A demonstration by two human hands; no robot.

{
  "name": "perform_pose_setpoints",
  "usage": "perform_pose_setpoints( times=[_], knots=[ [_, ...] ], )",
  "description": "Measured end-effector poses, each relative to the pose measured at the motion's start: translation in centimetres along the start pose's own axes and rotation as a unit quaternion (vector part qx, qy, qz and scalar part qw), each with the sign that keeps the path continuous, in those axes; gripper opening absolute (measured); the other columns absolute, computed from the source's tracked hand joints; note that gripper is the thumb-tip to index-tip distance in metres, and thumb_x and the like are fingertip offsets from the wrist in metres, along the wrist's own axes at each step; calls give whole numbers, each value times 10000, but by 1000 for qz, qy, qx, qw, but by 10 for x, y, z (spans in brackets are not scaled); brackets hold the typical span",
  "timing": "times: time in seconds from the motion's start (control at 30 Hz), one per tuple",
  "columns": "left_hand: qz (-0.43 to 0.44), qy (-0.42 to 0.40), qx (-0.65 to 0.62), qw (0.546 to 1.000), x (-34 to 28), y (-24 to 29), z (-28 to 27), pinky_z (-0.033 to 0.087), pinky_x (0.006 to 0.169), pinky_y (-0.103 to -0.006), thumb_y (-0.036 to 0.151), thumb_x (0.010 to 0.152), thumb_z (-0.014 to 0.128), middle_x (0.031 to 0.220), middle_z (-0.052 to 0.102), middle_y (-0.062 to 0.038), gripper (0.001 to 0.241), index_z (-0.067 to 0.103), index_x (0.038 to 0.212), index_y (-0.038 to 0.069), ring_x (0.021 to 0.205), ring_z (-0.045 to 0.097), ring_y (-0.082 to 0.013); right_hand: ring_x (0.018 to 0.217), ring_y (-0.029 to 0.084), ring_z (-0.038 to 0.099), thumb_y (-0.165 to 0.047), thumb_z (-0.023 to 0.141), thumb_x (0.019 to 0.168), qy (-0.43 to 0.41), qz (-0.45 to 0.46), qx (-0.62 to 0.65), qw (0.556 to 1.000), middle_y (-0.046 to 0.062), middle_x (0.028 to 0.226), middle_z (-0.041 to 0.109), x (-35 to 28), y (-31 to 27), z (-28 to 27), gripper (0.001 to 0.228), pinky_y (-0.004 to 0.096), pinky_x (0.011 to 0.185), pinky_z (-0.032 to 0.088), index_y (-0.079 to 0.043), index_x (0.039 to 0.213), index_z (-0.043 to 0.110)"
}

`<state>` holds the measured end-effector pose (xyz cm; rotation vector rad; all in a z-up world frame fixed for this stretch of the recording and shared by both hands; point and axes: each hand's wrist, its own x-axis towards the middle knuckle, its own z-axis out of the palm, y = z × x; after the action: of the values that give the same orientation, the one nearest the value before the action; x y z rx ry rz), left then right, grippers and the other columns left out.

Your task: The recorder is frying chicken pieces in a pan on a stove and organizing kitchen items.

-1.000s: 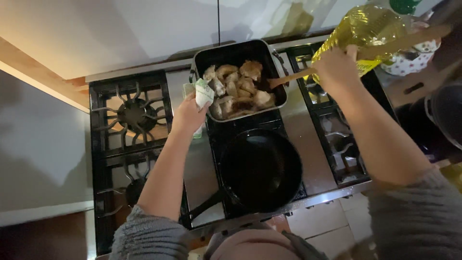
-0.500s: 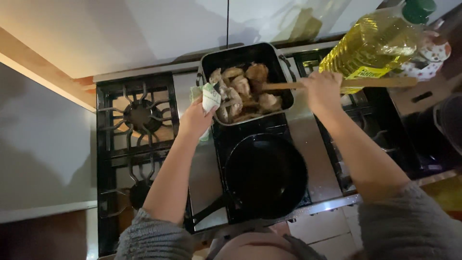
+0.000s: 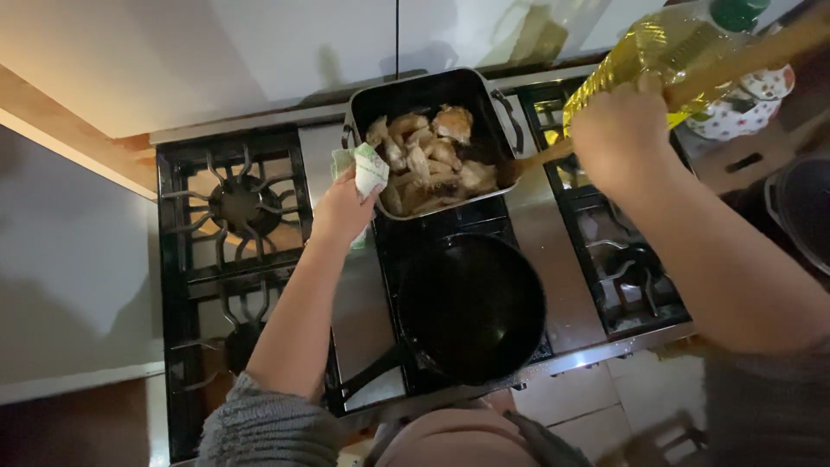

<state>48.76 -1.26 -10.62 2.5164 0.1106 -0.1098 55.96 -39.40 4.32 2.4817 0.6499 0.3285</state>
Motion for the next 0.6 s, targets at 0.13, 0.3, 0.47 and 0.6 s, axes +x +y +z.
perform_pose_setpoints(
  times=[0.13, 0.3, 0.47, 0.6],
  knots=[
    [-49, -4, 20, 999, 3, -6, 7, 563, 869, -479, 449, 1008, 580, 1484, 579, -57, 574, 527, 1480, 125, 1113, 680, -341, 1026, 319, 707, -233, 679, 850, -105, -17, -105, 989, 112, 1052, 772, 40, -41, 1, 225, 513, 934, 453, -147, 1002, 821],
    [15, 59, 29, 998, 7, -14, 14, 561, 868, -469, 351, 965, 619, 1592, 481, -18, 456, 654, 1280, 23, 1124, 671, -341, 1103, 316, 673, -257, 720, 835, -239, -103, -134, 956, 96, 1142, 722, 60, -63, -48, 290, 535, 934, 472, -153, 1101, 769],
    [-50, 41, 33, 997, -8, 8, -1, 558, 837, -486, 444, 975, 634, 1423, 629, -39, 547, 620, 1396, 95, 1028, 697, -333, 961, 298, 767, -226, 697, 912, -198, -29, -10, 980, 88, 1013, 812, 58, 3, 34, 162, 485, 855, 557, -154, 968, 831],
    [-38, 13, -2, 999, -2, 2, 0, 572, 790, -465, 476, 1004, 597, 1268, 708, -82, 620, 530, 1512, 127, 951, 714, -311, 936, 301, 761, -270, 674, 963, -302, 40, 102, 947, 107, 1012, 793, 24, 45, 77, 180, 475, 807, 598, -182, 1041, 812]
  ],
)
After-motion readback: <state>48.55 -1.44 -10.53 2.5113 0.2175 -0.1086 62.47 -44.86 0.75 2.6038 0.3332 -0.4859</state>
